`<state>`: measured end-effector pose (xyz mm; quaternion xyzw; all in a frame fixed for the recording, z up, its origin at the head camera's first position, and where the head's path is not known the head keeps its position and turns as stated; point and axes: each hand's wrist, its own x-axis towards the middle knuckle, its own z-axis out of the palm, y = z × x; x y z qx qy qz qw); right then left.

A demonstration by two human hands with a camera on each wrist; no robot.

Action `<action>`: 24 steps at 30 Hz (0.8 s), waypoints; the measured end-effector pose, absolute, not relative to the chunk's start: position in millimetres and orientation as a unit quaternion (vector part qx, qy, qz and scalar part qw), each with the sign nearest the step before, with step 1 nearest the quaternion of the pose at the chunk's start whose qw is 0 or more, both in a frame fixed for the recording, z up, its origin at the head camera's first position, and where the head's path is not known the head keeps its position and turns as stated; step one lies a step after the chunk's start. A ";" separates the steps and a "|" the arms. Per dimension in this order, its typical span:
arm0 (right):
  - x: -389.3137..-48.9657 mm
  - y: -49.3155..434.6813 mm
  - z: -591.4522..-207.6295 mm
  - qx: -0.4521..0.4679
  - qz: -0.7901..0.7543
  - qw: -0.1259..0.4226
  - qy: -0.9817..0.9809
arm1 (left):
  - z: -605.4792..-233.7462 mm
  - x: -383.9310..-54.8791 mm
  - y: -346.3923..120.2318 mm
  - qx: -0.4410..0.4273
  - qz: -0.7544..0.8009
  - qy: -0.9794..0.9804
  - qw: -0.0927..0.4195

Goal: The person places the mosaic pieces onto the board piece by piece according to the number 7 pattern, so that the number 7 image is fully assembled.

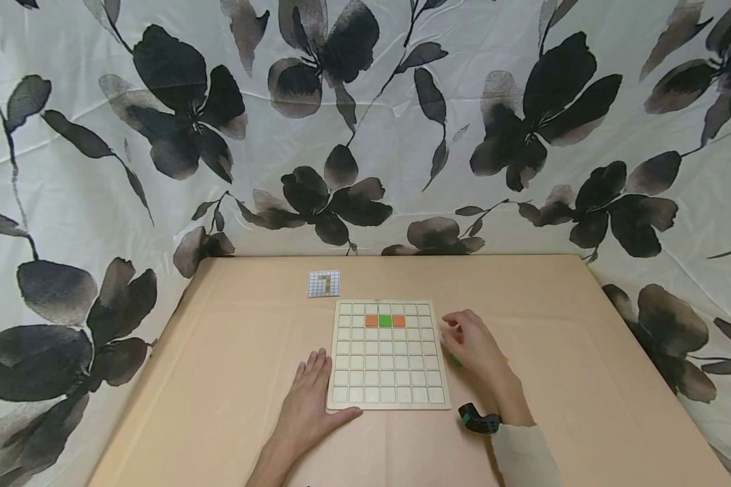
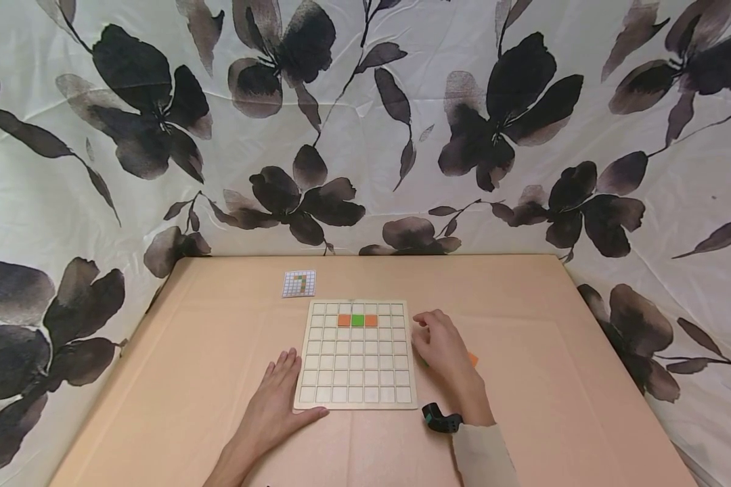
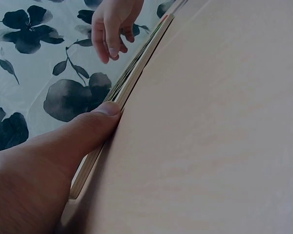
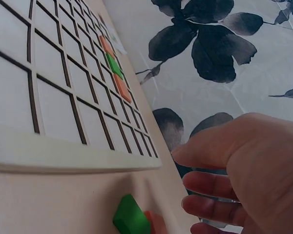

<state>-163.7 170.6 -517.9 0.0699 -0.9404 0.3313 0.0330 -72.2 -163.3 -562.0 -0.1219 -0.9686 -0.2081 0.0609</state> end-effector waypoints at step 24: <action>-149.6 201.3 -525.8 0.147 0.308 -0.011 -0.940 | -562.8 -71.9 -163.4 -0.120 -0.207 -0.969 0.058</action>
